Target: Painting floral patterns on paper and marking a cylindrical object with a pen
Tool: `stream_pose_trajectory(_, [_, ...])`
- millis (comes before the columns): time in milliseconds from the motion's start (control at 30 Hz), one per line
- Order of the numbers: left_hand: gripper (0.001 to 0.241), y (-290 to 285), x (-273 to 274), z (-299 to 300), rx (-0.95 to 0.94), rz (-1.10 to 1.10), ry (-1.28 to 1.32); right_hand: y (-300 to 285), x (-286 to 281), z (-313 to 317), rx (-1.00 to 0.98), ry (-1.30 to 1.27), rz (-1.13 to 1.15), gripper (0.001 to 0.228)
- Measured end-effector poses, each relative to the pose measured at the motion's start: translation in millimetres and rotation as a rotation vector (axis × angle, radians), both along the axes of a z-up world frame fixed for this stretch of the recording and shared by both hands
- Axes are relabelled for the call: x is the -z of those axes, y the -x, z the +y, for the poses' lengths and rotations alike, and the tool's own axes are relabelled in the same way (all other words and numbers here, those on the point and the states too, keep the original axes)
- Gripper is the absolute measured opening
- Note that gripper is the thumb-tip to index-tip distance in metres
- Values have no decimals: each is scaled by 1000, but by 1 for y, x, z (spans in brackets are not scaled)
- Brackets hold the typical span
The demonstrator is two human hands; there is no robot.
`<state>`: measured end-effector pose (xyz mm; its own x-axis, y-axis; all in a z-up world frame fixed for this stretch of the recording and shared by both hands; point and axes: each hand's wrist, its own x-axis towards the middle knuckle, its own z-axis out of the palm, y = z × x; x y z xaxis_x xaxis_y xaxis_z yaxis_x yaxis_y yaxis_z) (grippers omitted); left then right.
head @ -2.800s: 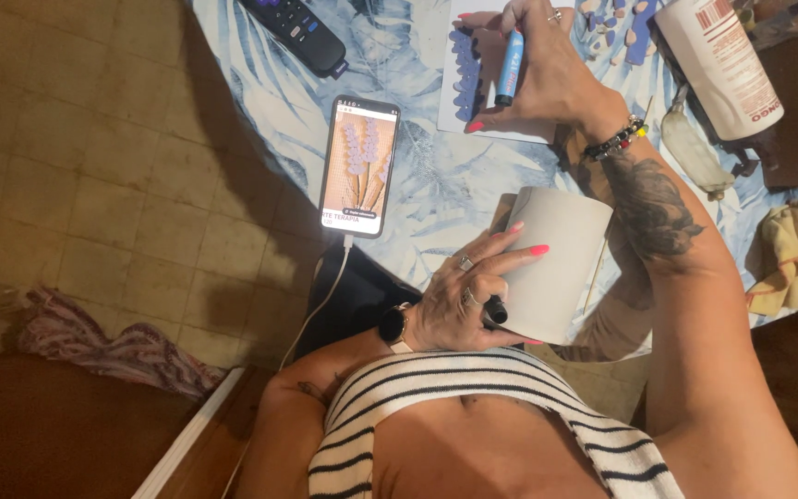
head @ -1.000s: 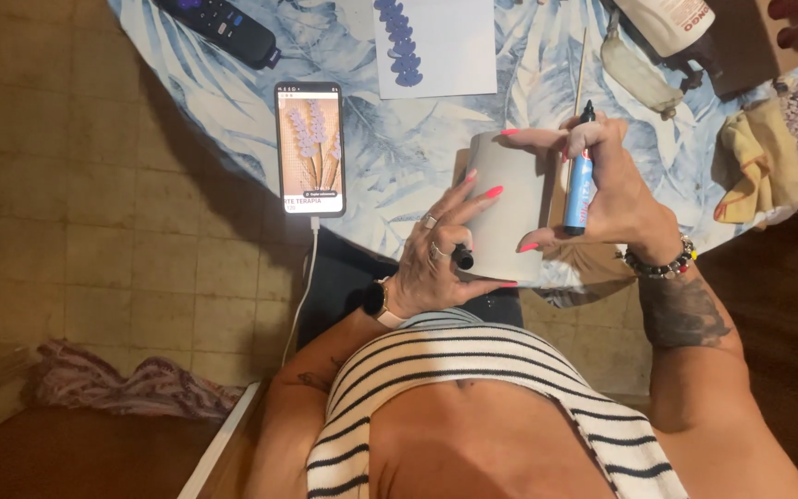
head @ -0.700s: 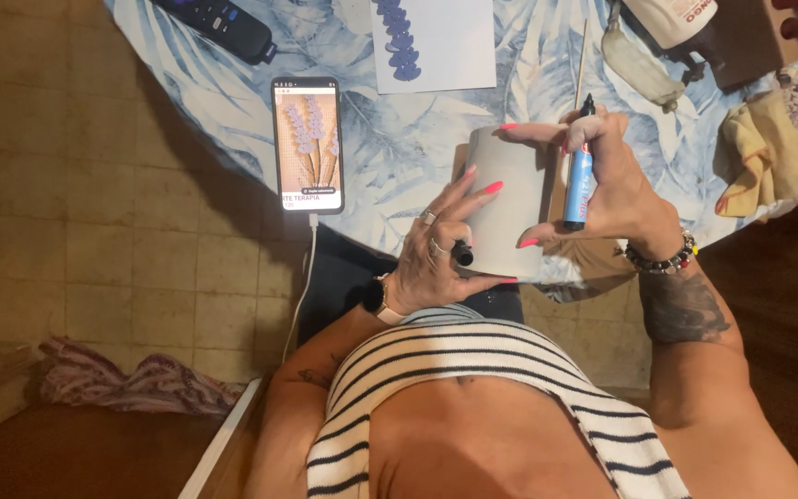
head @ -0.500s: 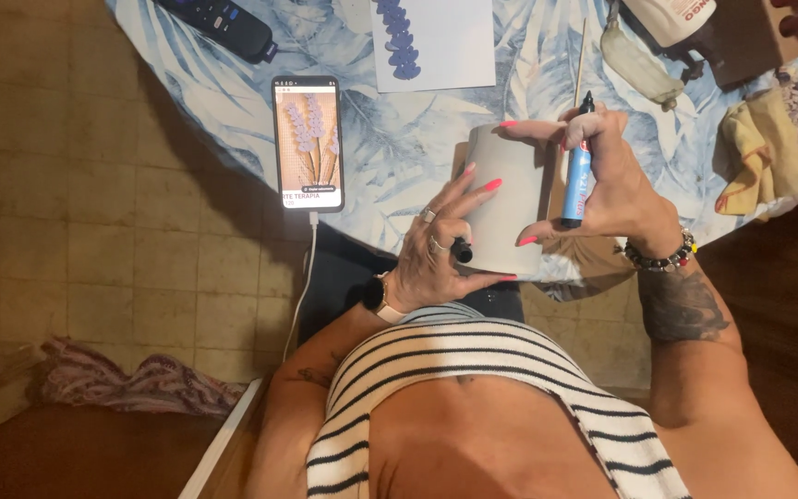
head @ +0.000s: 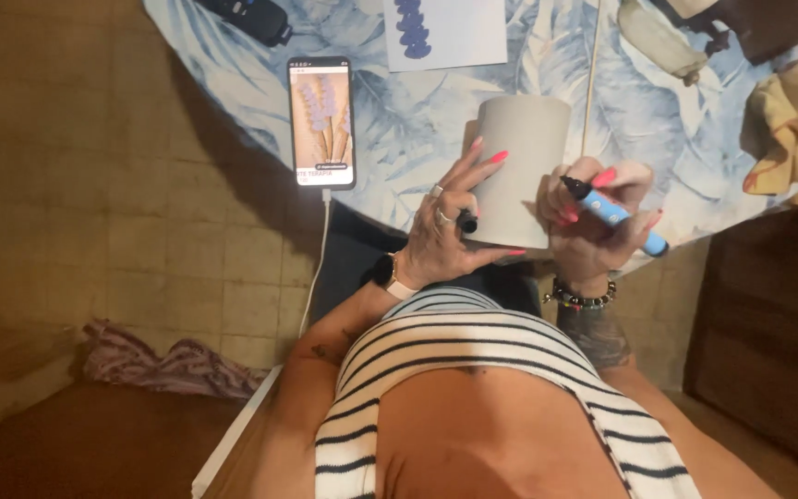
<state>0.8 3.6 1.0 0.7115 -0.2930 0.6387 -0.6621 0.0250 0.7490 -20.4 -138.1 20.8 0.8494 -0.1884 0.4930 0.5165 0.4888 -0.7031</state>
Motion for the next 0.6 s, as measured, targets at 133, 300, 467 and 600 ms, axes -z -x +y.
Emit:
stream_pose_trajectory(133, [48,1,2,-1,-1,16,31,2,12,-6,65,22,60,40])
stream_pose_trajectory(300, [47,1,1,-3,2,31,45,1,17,-7,105,32,55,41])
stream_pose_trajectory(467, [46,0,0,-3,10,21,48,1,18,-7,110,56,63,42])
stream_pose_trajectory(600, [46,0,2,-4,-1,28,56,1,20,-8,104,56,85,43])
